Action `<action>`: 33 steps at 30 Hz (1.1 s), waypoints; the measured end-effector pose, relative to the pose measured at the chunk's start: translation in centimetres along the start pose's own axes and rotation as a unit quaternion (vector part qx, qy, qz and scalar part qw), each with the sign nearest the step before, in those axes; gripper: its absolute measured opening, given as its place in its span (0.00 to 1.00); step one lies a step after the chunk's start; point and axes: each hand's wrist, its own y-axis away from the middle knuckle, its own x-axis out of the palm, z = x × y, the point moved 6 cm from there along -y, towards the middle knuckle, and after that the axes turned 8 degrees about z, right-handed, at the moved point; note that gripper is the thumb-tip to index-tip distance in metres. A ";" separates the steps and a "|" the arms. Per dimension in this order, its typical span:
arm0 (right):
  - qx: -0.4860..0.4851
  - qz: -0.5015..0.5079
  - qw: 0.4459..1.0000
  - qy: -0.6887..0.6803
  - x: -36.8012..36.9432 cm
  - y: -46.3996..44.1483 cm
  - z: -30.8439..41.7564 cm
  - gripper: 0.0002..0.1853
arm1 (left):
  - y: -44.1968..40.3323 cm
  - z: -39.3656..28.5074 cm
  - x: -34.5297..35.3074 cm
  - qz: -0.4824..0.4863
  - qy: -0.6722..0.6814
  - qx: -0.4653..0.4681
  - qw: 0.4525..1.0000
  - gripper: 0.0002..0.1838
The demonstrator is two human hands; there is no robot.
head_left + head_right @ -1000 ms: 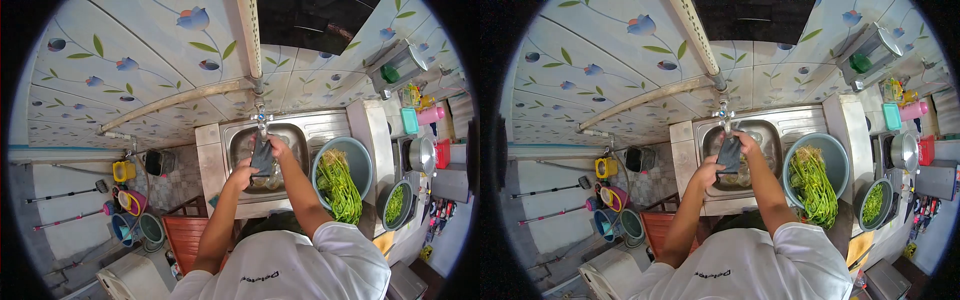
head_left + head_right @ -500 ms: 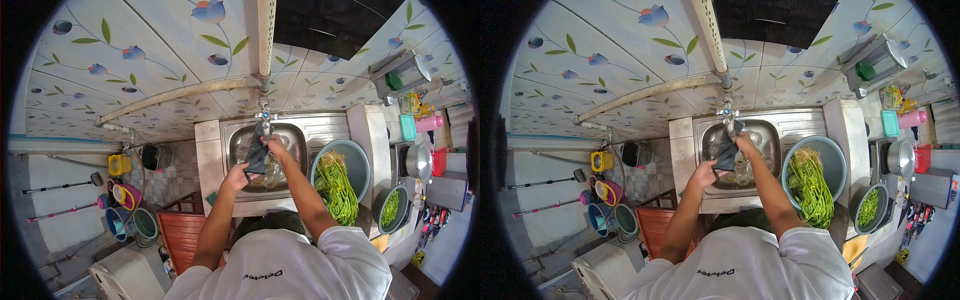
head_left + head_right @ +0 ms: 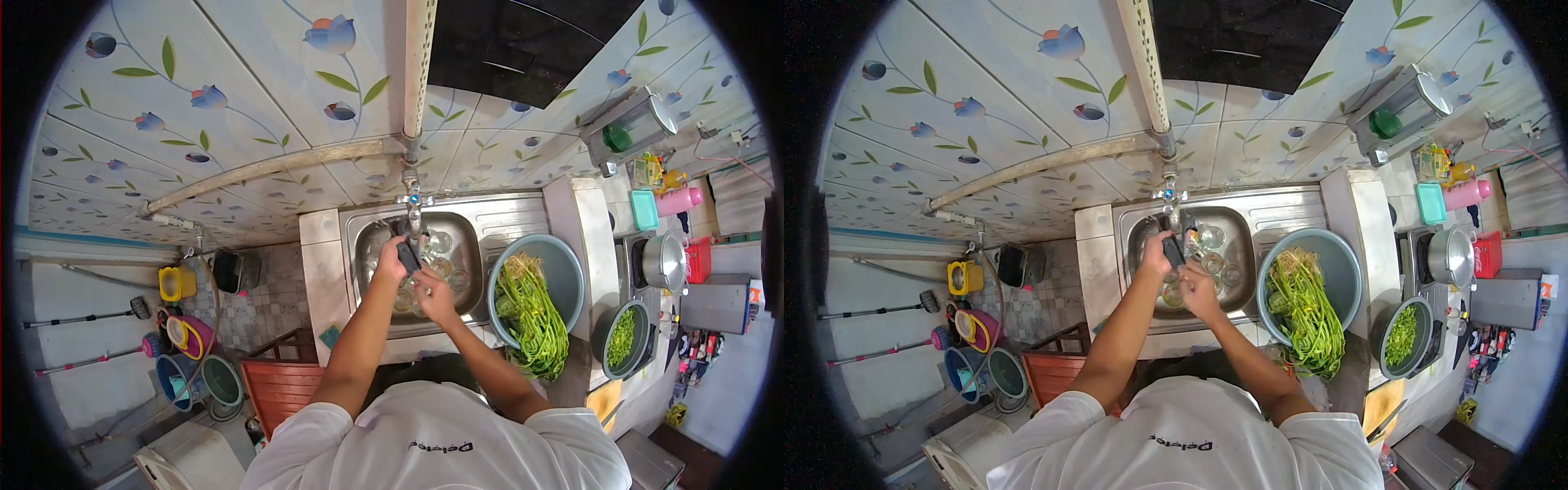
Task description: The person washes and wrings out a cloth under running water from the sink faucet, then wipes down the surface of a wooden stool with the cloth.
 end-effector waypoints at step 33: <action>0.248 -0.258 0.746 -0.562 -0.7 -3.2 -9.7 0.05 | 1.0 0.6 2.2 -0.065 -0.226 0.076 0.969 0.17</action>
